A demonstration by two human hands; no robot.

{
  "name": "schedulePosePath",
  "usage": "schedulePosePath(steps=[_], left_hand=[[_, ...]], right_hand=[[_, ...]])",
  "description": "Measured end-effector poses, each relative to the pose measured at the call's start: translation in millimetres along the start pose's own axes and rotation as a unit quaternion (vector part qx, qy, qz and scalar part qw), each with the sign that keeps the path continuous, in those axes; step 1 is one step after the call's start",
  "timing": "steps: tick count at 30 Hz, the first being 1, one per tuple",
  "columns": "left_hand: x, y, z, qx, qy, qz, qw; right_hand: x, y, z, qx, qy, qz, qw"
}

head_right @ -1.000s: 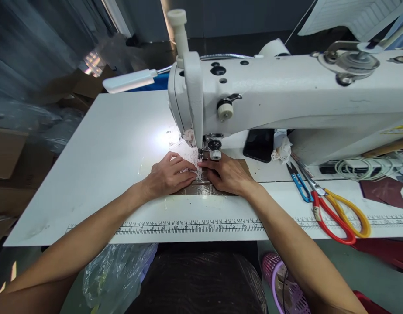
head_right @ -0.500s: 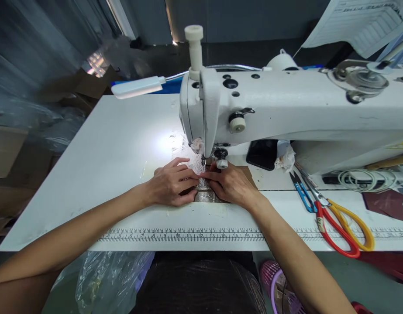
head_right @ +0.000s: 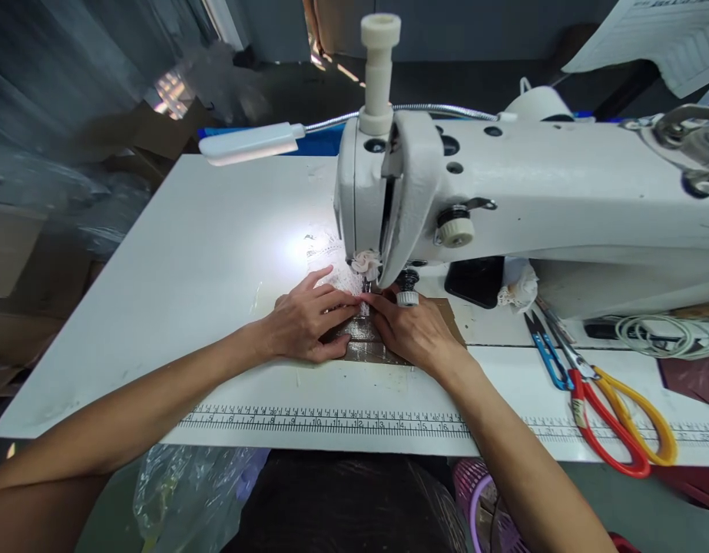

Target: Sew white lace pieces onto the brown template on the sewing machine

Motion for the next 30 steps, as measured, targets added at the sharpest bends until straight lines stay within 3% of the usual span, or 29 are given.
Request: schedulePosePath(steps=[8, 17, 21, 27, 30], left_hand=[[3.5, -2.8, 1.6, 0.024, 0.014, 0.017, 0.999], [8.6, -6.1, 5.8, 0.069, 0.04, 0.022, 0.997], [12.0, -8.0, 7.4, 0.083, 0.054, 0.02, 0.995], [16.1, -9.9, 8.2, 0.086, 0.067, 0.008, 0.994], [16.9, -10.0, 7.8, 0.083, 0.067, 0.001, 0.994]], right_hand=[[2.2, 4.4, -5.2, 0.002, 0.005, 0.023, 1.0], [8.8, 5.9, -3.4, -0.04, 0.04, 0.036, 0.998], [-3.5, 12.1, -3.9, -0.025, -0.002, 0.12, 0.992], [-31.9, 11.2, 2.4, 0.071, -0.063, 0.292, 0.952], [-42.3, 7.2, 7.0, 0.041, -0.097, 0.324, 0.94]])
Point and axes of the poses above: each hand's wrist, its own z-axis towards the middle knuckle, its own y-axis out of the back of the hand, x = y × z, the point moved 7 cm from there along z, towards the middle knuckle, and after that the axes turned 2 degrees about -y, right-handed, at the moved point
